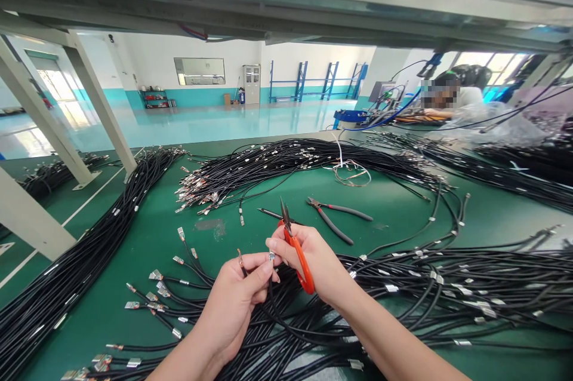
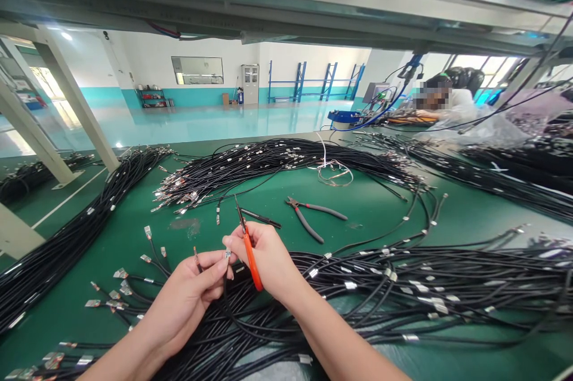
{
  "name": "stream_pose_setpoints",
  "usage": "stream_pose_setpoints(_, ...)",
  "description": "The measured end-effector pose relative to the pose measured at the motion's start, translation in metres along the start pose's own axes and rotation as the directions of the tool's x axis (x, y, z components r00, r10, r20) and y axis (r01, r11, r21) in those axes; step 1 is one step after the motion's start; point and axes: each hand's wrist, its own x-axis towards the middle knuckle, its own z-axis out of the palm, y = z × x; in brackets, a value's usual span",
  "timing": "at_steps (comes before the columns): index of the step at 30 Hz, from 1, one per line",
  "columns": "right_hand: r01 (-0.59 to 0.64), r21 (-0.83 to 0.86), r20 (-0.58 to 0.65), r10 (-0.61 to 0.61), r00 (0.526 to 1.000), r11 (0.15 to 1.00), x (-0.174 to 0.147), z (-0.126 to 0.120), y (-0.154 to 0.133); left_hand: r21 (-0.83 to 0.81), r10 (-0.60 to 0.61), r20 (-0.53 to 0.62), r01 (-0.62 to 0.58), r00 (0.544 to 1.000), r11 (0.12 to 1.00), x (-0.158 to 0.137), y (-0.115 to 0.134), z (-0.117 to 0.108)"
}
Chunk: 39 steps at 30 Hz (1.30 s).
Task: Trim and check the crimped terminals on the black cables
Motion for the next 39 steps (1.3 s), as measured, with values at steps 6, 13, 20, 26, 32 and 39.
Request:
stream_pose_setpoints(6,0.005,-0.096,-0.095,-0.014,0.995,0.995,0.002,-0.003,-0.001,-0.077,-0.023,-0.109,0.014,0.994,0.997,0.0,-0.002,0.002)
stream_pose_setpoints(13,-0.009,-0.13,0.0,0.009,1.0,0.991,0.001,-0.006,0.003,-0.085,-0.015,-0.195,-0.002,0.981,0.996,0.001,-0.003,0.001)
stream_pose_setpoints(20,0.057,-0.197,0.011,-0.056,0.998,0.979,-0.002,-0.006,-0.006,-0.073,-0.023,-0.216,0.007,0.976,0.997,-0.001,-0.002,0.002)
stream_pose_setpoints(26,0.064,-0.263,0.029,-0.059,0.998,0.963,-0.004,-0.008,-0.01,-0.096,-0.016,-0.237,-0.007,0.971,0.995,0.0,-0.002,0.002)
stream_pose_setpoints(32,0.078,-0.284,0.054,-0.065,0.996,0.956,-0.003,-0.008,-0.009,-0.097,-0.017,-0.244,-0.007,0.97,0.995,0.001,-0.005,0.0)
stream_pose_setpoints(39,0.105,-0.332,0.063,-0.089,0.994,0.938,-0.004,-0.008,-0.011,-0.102,-0.025,-0.243,0.0,0.97,0.995,0.001,-0.004,0.0)
